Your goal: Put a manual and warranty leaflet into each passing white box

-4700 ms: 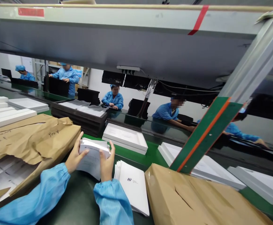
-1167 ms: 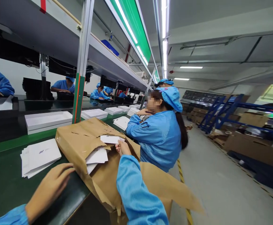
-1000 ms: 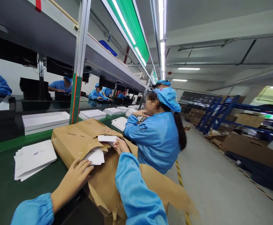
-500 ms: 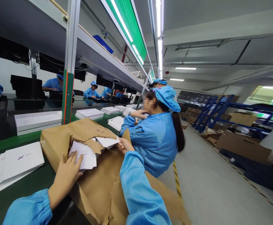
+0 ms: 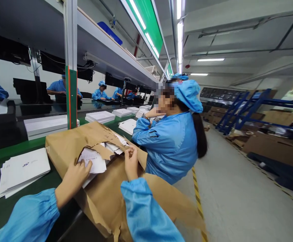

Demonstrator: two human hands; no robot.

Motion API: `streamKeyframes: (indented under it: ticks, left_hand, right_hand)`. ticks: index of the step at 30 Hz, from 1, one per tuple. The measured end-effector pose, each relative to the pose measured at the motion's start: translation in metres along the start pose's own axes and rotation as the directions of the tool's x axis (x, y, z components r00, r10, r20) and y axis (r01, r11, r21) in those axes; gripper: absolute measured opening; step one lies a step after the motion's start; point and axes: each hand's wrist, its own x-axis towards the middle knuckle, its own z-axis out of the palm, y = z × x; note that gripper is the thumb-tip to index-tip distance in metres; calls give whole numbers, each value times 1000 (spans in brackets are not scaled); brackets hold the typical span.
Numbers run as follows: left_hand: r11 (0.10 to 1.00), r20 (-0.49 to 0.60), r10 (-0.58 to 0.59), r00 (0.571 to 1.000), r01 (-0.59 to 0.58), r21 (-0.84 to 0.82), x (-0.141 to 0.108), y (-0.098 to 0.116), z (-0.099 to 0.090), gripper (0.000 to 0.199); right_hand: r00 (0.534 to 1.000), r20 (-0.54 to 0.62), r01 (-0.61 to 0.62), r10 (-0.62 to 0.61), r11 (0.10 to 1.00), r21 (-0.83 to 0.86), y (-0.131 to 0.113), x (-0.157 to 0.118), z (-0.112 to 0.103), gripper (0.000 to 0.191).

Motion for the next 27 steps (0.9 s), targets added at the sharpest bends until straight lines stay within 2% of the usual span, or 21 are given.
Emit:
streamKeyframes:
  ticks: [2,4,5,7,8,10,12,16,18,22,27]
  left_hand:
    - [999,18,28,999,-27,-46,6,-4,-9,20]
    - [998,-3,-2,1000,2,-67,13,-9,-21,19]
    - [997,-26,-21,999,20,-68,16,-10,-26,19]
    - [998,-67,-41,997,37,-60,20,-11,-32,20]
    - [998,-77,-35,996,31,-53,21,-10,-32,21]
    - [999,-75,-6,997,4,-36,18,-8,-27,20]
    - [1000,-61,15,998,-16,-26,13,-5,-17,18]
    - [997,-48,68,997,-70,-36,4,0,1,14]
    - [993,-59,99,993,-102,-59,1,1,3,15]
    - [987,-138,84,987,-102,-127,-6,-3,-2,19]
    - [976,-225,-25,974,-25,-217,-23,-20,-6,25]
  right_hand:
    - [997,74,-30,29,999,18,-1,-28,3,22]
    - [959,233,-190,162,976,102,-2,-50,11,22]
    - [913,325,-310,246,937,161,-2,-57,15,22]
    - [802,464,-533,376,801,272,-2,-65,24,24]
    - [767,489,-599,416,738,312,-2,-65,26,25]
    - [754,467,-637,462,686,351,0,-62,28,25]
    - [743,444,-658,501,671,343,4,-58,26,24]
    - [670,515,-716,535,647,260,8,-55,28,24]
    - [672,526,-707,521,663,248,9,-54,36,20]
    - [727,452,-666,517,693,277,11,-46,46,14]
    - [796,381,-599,471,707,375,7,-38,26,18]
